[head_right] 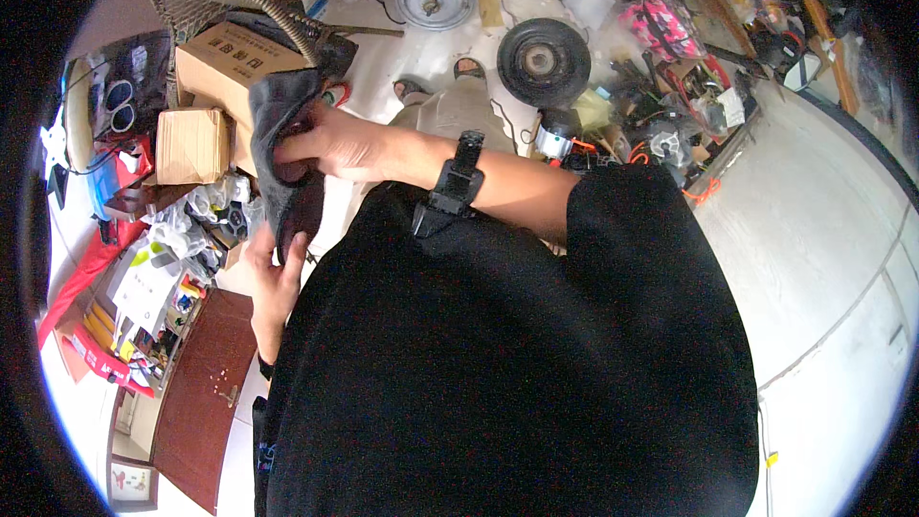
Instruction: The person wipes a motorcycle wheel hub with a cloth, then cleans a black plastic motorcycle seat cover with the same cloth. The person places the cleaned seat cover on a shelf.
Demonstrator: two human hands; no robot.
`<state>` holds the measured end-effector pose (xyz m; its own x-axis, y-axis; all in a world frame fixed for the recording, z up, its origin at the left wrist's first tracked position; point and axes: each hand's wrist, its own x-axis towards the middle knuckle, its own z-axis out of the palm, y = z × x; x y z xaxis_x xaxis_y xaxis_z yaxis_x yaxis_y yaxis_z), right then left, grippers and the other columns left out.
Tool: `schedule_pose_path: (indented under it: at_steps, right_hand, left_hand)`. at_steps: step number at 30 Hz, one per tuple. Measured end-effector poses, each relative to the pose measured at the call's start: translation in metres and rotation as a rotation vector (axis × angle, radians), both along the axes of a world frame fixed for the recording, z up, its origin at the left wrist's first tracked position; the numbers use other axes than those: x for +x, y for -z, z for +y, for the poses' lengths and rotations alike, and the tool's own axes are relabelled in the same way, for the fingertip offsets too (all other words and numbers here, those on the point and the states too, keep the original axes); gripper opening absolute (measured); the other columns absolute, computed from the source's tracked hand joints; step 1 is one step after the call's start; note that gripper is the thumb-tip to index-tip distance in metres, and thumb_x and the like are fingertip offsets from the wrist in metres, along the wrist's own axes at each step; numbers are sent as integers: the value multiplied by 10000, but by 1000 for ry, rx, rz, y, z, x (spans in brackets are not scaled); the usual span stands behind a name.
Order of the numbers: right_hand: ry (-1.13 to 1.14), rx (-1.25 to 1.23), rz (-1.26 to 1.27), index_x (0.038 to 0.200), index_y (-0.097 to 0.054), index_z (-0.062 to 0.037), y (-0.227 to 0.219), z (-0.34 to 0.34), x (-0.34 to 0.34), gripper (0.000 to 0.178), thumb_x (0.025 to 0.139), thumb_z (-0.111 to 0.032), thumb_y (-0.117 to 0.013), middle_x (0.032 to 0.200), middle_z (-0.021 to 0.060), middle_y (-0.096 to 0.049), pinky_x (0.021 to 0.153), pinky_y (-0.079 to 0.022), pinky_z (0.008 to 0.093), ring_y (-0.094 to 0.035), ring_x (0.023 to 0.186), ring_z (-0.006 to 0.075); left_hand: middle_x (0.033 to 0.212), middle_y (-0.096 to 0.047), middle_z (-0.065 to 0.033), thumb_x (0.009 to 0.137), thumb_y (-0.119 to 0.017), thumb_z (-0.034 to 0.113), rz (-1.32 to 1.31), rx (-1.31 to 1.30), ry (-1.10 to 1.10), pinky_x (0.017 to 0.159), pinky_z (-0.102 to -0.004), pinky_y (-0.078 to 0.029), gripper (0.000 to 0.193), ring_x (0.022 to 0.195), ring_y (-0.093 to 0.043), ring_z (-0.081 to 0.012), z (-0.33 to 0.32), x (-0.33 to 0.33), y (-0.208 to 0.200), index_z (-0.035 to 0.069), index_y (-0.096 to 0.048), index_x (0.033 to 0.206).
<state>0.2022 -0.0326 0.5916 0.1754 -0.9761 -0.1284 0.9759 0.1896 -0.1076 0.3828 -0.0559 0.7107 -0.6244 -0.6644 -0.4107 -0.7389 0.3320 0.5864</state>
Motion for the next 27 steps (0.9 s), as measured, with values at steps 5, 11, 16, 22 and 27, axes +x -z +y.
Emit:
schedule_pose_path:
  at_steps: [5,11,16,22,27]
  right_hand:
    - [80,122,19,1222,-548,-91,6,20,30,375,875,-100,-690,1051,2,-637,850,-503,316,-608,932,122]
    - [378,381,-216,1321,-520,-112,15,53,48,549,971,-530,-459,1286,36,-591,1053,-422,388,-550,1187,186]
    - [693,546,-255,1276,-562,-110,45,94,53,578,947,-568,-434,1314,52,-589,1077,-383,450,-537,1218,260]
    - [1031,846,-193,1144,-617,-103,111,155,28,623,903,-641,-416,1159,98,-653,1016,-427,453,-591,1097,286]
    - [1233,821,-201,1066,-620,-72,213,208,16,686,886,-695,-397,1048,107,-669,922,-478,470,-628,936,306]
  left_hand:
    - [751,-543,-179,860,-685,123,80,86,116,651,-420,-447,199,701,-551,-366,10,12,20,-25,-551,858]
    - [768,-542,-161,827,-710,181,168,-1,470,656,-434,-445,261,732,-567,-366,-5,14,62,6,-517,809]
    - [807,-551,-147,820,-690,204,308,49,836,726,-425,-461,258,776,-571,-350,1,-8,118,26,-505,846]
    - [947,-521,-99,724,-692,52,295,-5,952,773,-429,-500,297,848,-586,-318,24,-57,184,44,-497,948]
    - [1019,-483,-110,755,-665,10,160,138,875,674,-451,-527,302,853,-603,-348,70,-107,279,72,-499,999]
